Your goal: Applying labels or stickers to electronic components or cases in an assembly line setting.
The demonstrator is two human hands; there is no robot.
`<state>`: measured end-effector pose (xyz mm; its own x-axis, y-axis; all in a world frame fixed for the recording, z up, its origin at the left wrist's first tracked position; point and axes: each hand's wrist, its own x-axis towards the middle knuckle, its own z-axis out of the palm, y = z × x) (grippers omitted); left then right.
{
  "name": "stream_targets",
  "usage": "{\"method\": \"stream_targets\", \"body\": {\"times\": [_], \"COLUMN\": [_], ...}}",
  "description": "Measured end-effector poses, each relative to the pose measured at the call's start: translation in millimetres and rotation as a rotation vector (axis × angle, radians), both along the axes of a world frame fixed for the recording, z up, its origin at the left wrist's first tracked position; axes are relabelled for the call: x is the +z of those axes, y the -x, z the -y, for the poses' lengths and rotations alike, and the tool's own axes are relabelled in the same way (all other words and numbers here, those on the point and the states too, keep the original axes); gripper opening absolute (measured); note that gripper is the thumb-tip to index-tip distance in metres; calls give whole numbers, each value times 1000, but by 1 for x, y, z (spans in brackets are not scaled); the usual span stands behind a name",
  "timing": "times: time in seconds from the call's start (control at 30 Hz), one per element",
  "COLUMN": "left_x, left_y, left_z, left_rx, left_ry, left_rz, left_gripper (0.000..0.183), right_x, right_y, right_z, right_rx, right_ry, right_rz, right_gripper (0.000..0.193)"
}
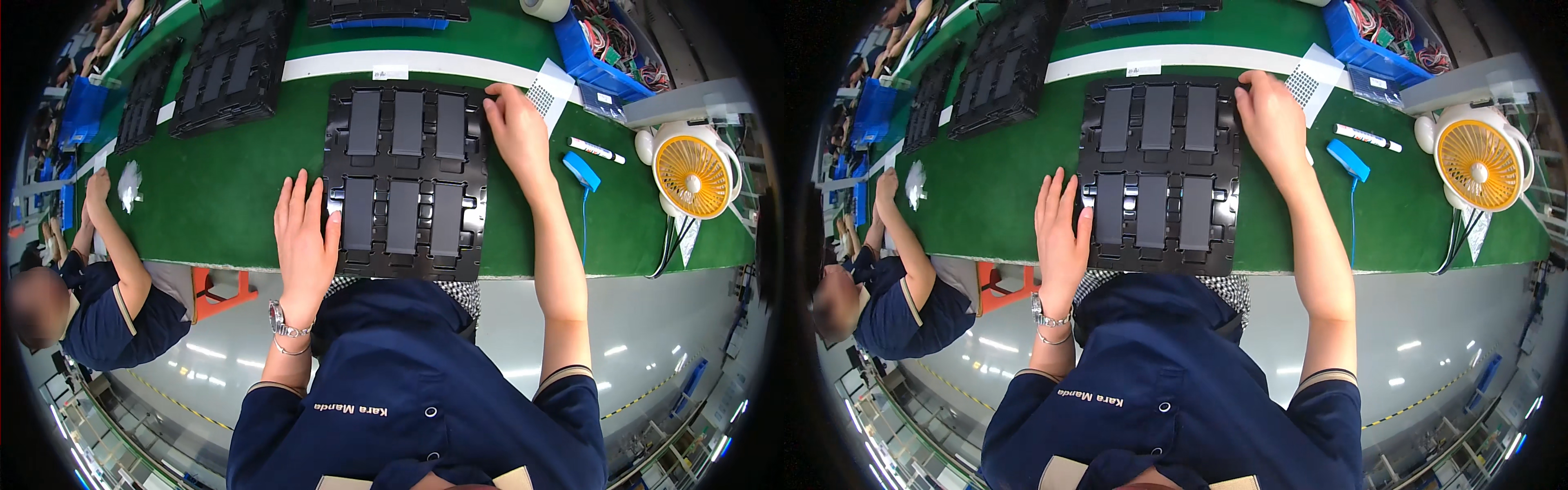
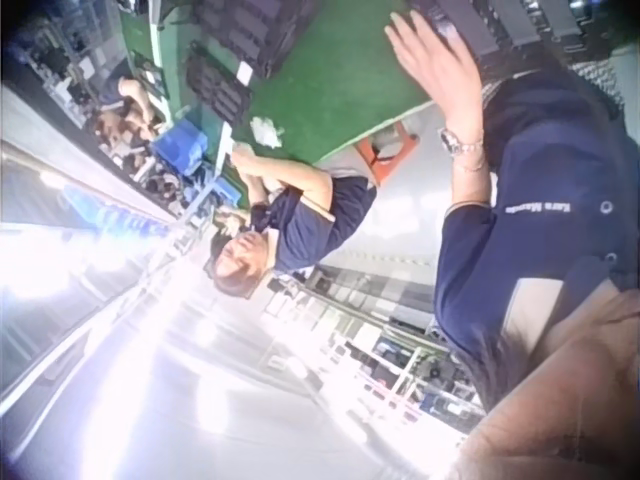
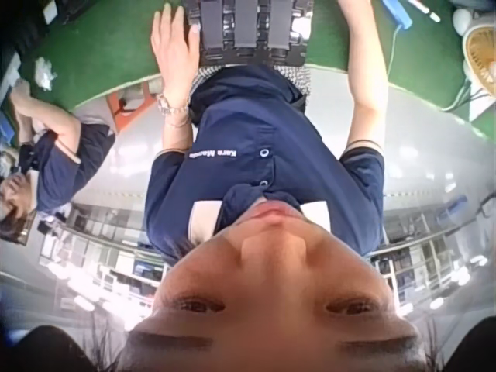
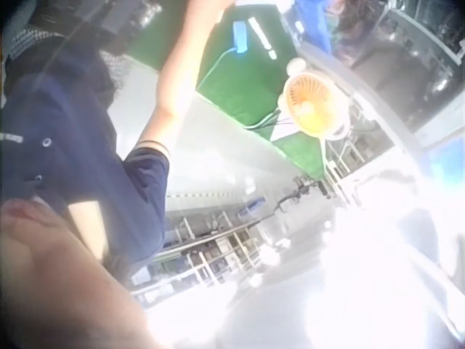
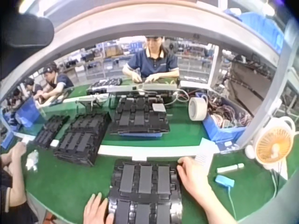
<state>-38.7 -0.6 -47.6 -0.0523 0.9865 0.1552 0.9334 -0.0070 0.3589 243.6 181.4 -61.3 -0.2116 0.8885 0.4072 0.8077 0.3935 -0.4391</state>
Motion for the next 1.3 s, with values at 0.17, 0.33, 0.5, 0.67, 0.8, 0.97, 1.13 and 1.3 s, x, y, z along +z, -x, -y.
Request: {"method": "stream_targets", "body": {"times": [0.17,0.33,0.5,0.67,0.8,0.97,1.13,1.3], "left_x": [-6,-9,7,15,20,32,62,55], "left_y": [-1,-2,-14,-11,5,60,138,226], "left_z": [-3,-6,4,10,15,26,-1,-79], "left_rx": [18,9,43,189,182,169,200,285], "left_ry": [-78,-74,18,99,184,57,-186,-289], "left_rz": [166,427,1009,1393,1689,1622,1537,1520], "left_gripper": [41,45,66,68,39,31,37,36], "right_x": [2,0,2,4,13,25,29,29], "right_y": [27,23,21,23,24,23,18,19], "right_z": [20,19,20,25,29,33,33,28], "right_rx": [-93,-116,-93,-77,-63,-83,-104,-123], "right_ry": [16,-66,-67,-29,19,-29,-21,-1], "right_rz": [263,299,231,172,45,-222,-269,-310], "right_gripper": [34,33,30,28,24,18,14,14]}}
